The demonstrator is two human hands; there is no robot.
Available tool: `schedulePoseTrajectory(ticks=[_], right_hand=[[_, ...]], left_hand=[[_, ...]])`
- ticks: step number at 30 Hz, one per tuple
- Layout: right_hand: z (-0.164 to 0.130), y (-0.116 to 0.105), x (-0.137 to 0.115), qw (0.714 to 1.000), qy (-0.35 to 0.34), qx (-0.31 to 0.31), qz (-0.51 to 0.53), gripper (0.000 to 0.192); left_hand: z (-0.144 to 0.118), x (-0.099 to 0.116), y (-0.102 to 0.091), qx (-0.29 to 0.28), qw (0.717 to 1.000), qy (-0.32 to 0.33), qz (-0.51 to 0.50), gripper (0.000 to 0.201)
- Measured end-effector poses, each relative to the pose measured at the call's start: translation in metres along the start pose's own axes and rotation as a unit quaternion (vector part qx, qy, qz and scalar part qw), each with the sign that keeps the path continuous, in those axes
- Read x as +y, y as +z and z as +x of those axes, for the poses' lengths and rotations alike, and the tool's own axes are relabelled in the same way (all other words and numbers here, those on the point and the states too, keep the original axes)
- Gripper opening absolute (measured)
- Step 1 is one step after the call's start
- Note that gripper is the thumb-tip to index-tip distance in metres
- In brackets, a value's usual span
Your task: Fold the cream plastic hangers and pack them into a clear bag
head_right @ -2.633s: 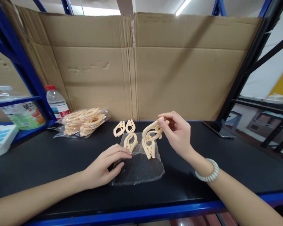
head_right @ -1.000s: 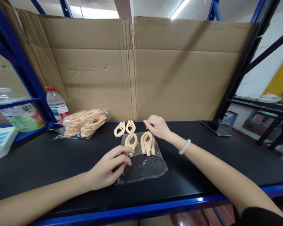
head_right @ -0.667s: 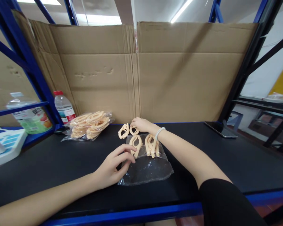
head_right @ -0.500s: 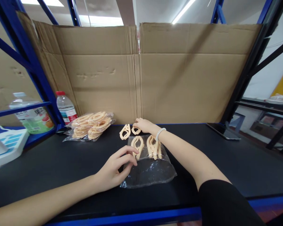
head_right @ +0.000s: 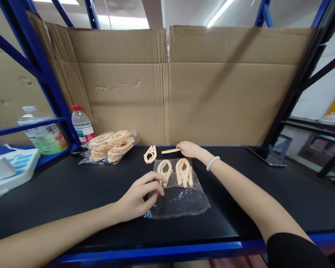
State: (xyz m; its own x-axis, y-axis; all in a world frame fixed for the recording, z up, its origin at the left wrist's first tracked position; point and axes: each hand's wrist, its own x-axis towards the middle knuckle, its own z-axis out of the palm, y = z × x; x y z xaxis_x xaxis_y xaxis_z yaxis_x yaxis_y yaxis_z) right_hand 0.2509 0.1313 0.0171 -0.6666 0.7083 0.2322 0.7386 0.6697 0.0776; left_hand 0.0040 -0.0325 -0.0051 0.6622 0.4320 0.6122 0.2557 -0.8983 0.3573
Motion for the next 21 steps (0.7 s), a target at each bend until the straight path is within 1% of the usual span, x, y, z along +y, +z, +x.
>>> schedulePoseTrajectory(ticks=[4, 8, 9, 12, 15, 18, 21], right_hand=[[-0.023, -0.013, 0.000, 0.997, 0.036, 0.064, 0.024, 0.026], [-0.053, -0.036, -0.012, 0.990, 0.051, 0.121, 0.050, 0.027], [-0.061, -0.043, -0.019, 0.987, 0.052, 0.141, 0.058, 0.028], [-0.090, -0.067, -0.046, 0.966, 0.041, 0.231, 0.106, 0.026], [-0.119, -0.086, -0.080, 0.946, 0.040, 0.284, 0.153, 0.020], [-0.145, -0.097, -0.113, 0.939, 0.027, 0.278, 0.199, 0.011], [-0.163, -0.098, -0.141, 0.942, -0.005, 0.248, 0.228, 0.006]], left_hand=[[0.001, 0.000, 0.000, -0.005, 1.000, 0.011, 0.002, 0.025], [0.002, 0.001, 0.000, 0.001, 1.000, 0.017, 0.002, 0.024], [0.002, 0.001, 0.000, 0.002, 1.000, 0.018, 0.001, 0.024], [0.002, 0.001, 0.000, 0.002, 1.000, 0.018, -0.007, 0.024], [0.003, 0.001, 0.000, 0.001, 1.000, 0.019, -0.011, 0.026], [0.003, 0.001, 0.000, 0.003, 1.000, 0.023, -0.008, 0.026], [0.003, 0.000, 0.001, 0.008, 1.000, 0.018, -0.006, 0.027]])
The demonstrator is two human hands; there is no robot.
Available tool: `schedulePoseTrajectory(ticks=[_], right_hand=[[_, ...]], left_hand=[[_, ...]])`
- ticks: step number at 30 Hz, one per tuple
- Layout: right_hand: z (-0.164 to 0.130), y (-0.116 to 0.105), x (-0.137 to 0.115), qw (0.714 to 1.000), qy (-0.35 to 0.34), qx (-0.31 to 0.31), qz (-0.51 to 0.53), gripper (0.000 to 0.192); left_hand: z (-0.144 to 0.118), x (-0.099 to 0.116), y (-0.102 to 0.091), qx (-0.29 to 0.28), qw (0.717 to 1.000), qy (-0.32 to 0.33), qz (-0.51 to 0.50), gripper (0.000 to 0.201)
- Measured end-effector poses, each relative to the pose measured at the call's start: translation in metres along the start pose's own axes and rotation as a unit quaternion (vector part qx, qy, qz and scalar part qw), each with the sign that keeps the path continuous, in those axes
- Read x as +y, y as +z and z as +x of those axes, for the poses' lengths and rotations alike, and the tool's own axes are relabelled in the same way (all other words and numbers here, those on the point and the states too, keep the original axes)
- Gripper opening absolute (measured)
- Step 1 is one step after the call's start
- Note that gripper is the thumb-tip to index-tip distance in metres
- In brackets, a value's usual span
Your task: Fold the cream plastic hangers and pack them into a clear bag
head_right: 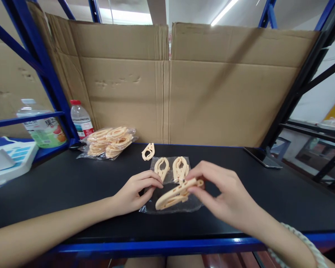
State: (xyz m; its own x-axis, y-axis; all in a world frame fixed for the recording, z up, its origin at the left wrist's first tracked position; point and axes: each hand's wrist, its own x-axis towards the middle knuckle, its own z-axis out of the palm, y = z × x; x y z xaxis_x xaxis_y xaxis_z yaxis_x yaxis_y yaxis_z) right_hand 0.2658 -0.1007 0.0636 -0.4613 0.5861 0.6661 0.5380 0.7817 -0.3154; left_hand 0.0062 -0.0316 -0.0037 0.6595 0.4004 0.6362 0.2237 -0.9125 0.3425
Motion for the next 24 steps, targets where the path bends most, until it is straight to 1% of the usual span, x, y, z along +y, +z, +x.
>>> schedulePoseTrajectory(ticks=[3, 7, 9, 12, 14, 16, 18, 20, 22, 24], right_hand=[[-0.012, 0.010, -0.015, 0.999, -0.022, -0.041, -0.021, 0.010], [-0.015, 0.032, -0.019, 0.988, -0.062, -0.058, -0.129, 0.016], [-0.010, 0.045, -0.018, 0.975, -0.105, -0.061, -0.184, 0.021], [0.003, 0.067, -0.011, 0.948, -0.175, -0.052, -0.260, 0.026], [0.012, 0.082, -0.004, 0.932, -0.201, -0.041, -0.299, 0.026], [0.018, 0.097, 0.005, 0.923, -0.202, -0.053, -0.323, 0.024], [0.020, 0.109, 0.014, 0.920, -0.180, -0.075, -0.341, 0.021], [0.019, 0.116, 0.021, 0.920, -0.150, -0.092, -0.350, 0.020], [0.016, 0.118, 0.023, 0.927, -0.131, -0.100, -0.336, 0.026], [0.014, 0.112, 0.020, 0.940, -0.139, -0.099, -0.297, 0.029]], left_hand=[[0.000, 0.000, 0.000, 0.010, 1.000, -0.006, 0.001, 0.029], [0.000, 0.002, -0.001, 0.023, 1.000, -0.004, 0.009, 0.034], [0.001, 0.004, -0.002, 0.029, 1.000, 0.002, 0.011, 0.037], [0.002, 0.005, -0.003, 0.040, 0.999, 0.010, 0.013, 0.039], [0.002, 0.006, -0.004, 0.047, 0.999, 0.014, 0.015, 0.038], [0.003, 0.006, -0.004, 0.053, 0.998, 0.017, 0.018, 0.038], [0.002, 0.006, -0.005, 0.056, 0.998, 0.017, 0.021, 0.039], [0.002, 0.006, -0.004, 0.058, 0.998, 0.014, 0.024, 0.040], [0.002, 0.006, -0.004, 0.057, 0.998, 0.009, 0.028, 0.042], [0.002, 0.006, -0.003, 0.053, 0.998, 0.008, 0.027, 0.042]])
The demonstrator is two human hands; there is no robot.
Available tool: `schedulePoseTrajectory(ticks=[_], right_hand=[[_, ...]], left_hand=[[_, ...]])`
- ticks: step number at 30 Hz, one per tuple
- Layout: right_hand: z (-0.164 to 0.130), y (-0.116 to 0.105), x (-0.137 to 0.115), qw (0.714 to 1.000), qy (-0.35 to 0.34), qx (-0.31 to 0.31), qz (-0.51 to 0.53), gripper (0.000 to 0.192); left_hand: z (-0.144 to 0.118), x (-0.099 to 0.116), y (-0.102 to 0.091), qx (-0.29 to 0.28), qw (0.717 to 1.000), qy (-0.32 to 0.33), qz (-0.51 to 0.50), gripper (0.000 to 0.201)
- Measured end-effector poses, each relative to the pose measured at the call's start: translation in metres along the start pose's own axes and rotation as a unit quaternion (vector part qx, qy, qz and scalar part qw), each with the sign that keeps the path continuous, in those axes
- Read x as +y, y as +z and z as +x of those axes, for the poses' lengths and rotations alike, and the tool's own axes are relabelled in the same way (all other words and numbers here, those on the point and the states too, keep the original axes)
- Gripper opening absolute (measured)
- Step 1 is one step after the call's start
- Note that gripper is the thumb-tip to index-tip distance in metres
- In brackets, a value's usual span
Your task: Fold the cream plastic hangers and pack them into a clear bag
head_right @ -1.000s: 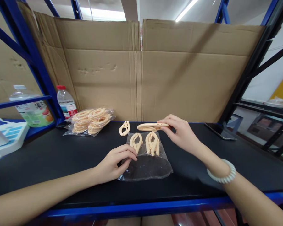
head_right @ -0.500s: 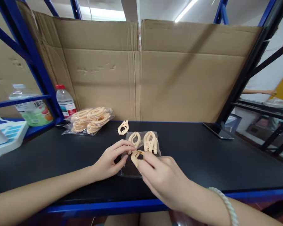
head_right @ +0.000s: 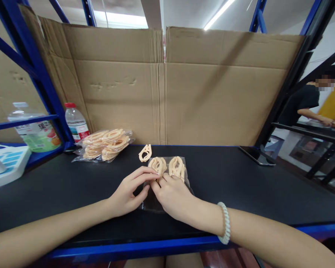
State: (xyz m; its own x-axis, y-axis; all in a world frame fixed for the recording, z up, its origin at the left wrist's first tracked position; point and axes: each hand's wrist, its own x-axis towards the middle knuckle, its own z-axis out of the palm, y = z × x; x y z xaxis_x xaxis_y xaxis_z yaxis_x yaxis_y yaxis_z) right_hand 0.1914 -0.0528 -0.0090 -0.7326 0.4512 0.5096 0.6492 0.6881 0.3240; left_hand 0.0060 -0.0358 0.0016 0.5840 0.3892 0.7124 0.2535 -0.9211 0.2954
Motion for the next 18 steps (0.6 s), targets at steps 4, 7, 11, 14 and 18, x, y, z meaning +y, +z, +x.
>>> schedulePoseTrajectory(ticks=[4, 7, 11, 14, 18], right_hand=[[0.004, -0.026, 0.012, 0.981, -0.013, 0.120, 0.154, 0.021], [0.022, -0.037, 0.041, 0.936, 0.076, 0.217, 0.265, 0.020], [0.058, -0.014, 0.090, 0.943, 0.140, 0.160, 0.255, 0.019], [0.085, 0.025, 0.114, 0.975, 0.074, 0.023, 0.207, 0.032], [0.113, 0.074, 0.122, 0.975, 0.005, -0.187, 0.124, 0.068]], left_hand=[[0.000, -0.001, 0.001, -0.006, 1.000, 0.007, -0.009, 0.040], [0.000, -0.001, 0.001, -0.024, 1.000, 0.003, -0.008, 0.035], [-0.001, -0.002, 0.002, -0.037, 0.999, 0.006, -0.006, 0.033], [-0.001, -0.003, 0.002, -0.044, 0.999, 0.002, -0.004, 0.032], [-0.002, -0.004, 0.003, -0.048, 0.999, 0.001, -0.002, 0.031]])
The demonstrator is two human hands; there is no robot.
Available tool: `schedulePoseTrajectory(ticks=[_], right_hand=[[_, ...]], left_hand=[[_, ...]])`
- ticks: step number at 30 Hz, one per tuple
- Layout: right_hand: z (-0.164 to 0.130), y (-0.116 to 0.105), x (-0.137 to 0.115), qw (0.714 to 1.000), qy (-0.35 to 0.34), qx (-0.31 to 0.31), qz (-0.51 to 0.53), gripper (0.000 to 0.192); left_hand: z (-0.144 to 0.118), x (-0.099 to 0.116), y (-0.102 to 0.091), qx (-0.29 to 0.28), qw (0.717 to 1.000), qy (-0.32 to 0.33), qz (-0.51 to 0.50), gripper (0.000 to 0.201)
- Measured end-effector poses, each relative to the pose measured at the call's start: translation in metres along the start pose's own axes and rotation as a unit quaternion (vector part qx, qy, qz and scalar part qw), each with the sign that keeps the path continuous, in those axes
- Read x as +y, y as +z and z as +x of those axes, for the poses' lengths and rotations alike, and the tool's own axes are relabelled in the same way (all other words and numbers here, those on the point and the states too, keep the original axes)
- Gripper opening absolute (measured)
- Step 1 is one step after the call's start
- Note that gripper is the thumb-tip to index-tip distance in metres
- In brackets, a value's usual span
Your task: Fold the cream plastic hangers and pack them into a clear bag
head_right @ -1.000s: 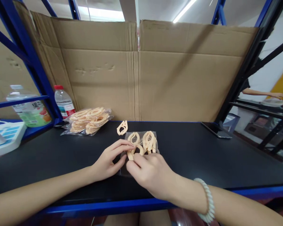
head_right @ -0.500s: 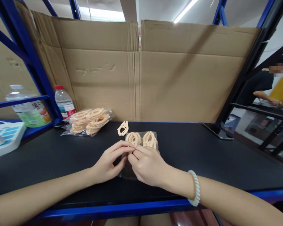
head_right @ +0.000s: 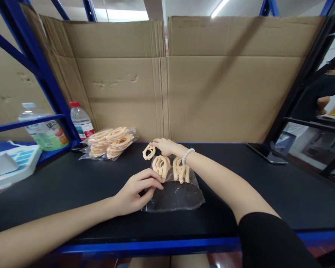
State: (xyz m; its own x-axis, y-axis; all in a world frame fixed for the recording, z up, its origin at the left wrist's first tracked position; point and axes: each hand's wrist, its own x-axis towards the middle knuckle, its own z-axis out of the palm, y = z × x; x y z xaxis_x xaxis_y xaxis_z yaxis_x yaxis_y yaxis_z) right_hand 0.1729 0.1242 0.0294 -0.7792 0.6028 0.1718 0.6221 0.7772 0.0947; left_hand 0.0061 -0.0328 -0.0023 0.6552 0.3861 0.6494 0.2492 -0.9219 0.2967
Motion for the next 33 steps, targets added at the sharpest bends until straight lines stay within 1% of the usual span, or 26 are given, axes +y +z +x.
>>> schedulePoseTrajectory(ticks=[2, 4, 6, 10, 13, 17, 20, 22, 25, 26, 27, 29, 30, 32, 33], right_hand=[[0.016, 0.010, 0.003, 0.999, 0.004, -0.030, -0.015, 0.073], [0.027, 0.015, 0.003, 0.999, 0.003, -0.040, -0.022, 0.073], [0.033, 0.015, 0.003, 0.999, -0.003, -0.042, -0.030, 0.069], [0.034, 0.013, 0.008, 0.999, -0.014, -0.024, -0.042, 0.042], [0.022, 0.013, 0.017, 0.999, -0.005, -0.019, -0.047, 0.028], [-0.008, 0.016, 0.029, 0.998, 0.024, -0.003, -0.050, 0.026], [-0.036, 0.013, 0.032, 0.997, 0.048, 0.025, -0.049, 0.027], [-0.056, 0.007, 0.031, 0.996, 0.063, 0.053, -0.044, 0.029], [-0.087, -0.011, 0.024, 0.992, 0.073, 0.102, -0.030, 0.030], [-0.098, -0.018, 0.019, 0.989, 0.068, 0.127, -0.020, 0.030], [-0.110, -0.026, 0.012, 0.983, 0.054, 0.173, 0.006, 0.027], [-0.135, -0.044, -0.007, 0.962, 0.027, 0.269, 0.045, 0.023], [-0.147, -0.053, -0.020, 0.950, 0.033, 0.306, 0.050, 0.021], [-0.170, -0.067, -0.049, 0.931, 0.049, 0.358, 0.042, 0.017], [-0.181, -0.073, -0.064, 0.928, 0.055, 0.367, 0.037, 0.015]], left_hand=[[0.000, -0.001, 0.000, -0.004, 1.000, -0.002, -0.002, 0.030], [0.000, -0.002, 0.000, -0.009, 1.000, -0.005, -0.005, 0.030], [-0.001, -0.002, 0.000, -0.011, 1.000, -0.005, -0.007, 0.029], [-0.001, -0.003, 0.000, -0.014, 1.000, -0.006, -0.009, 0.029], [-0.002, -0.003, 0.000, -0.018, 1.000, -0.007, -0.009, 0.028], [-0.002, -0.004, -0.001, -0.019, 1.000, -0.007, -0.012, 0.029], [-0.002, -0.004, -0.001, -0.017, 1.000, -0.005, -0.014, 0.029], [-0.001, -0.003, -0.001, -0.015, 1.000, -0.003, -0.012, 0.029], [0.000, -0.002, -0.001, -0.015, 1.000, -0.004, -0.008, 0.029], [0.000, -0.001, -0.002, -0.014, 1.000, -0.004, -0.008, 0.029], [0.000, -0.001, -0.002, -0.012, 1.000, -0.004, -0.008, 0.029], [0.001, 0.000, -0.002, -0.009, 1.000, -0.002, -0.008, 0.029], [0.001, 0.000, -0.002, -0.007, 1.000, -0.001, -0.008, 0.029], [0.001, -0.001, -0.002, -0.005, 1.000, 0.000, -0.008, 0.029], [0.001, -0.001, -0.001, -0.004, 1.000, 0.000, -0.009, 0.029]])
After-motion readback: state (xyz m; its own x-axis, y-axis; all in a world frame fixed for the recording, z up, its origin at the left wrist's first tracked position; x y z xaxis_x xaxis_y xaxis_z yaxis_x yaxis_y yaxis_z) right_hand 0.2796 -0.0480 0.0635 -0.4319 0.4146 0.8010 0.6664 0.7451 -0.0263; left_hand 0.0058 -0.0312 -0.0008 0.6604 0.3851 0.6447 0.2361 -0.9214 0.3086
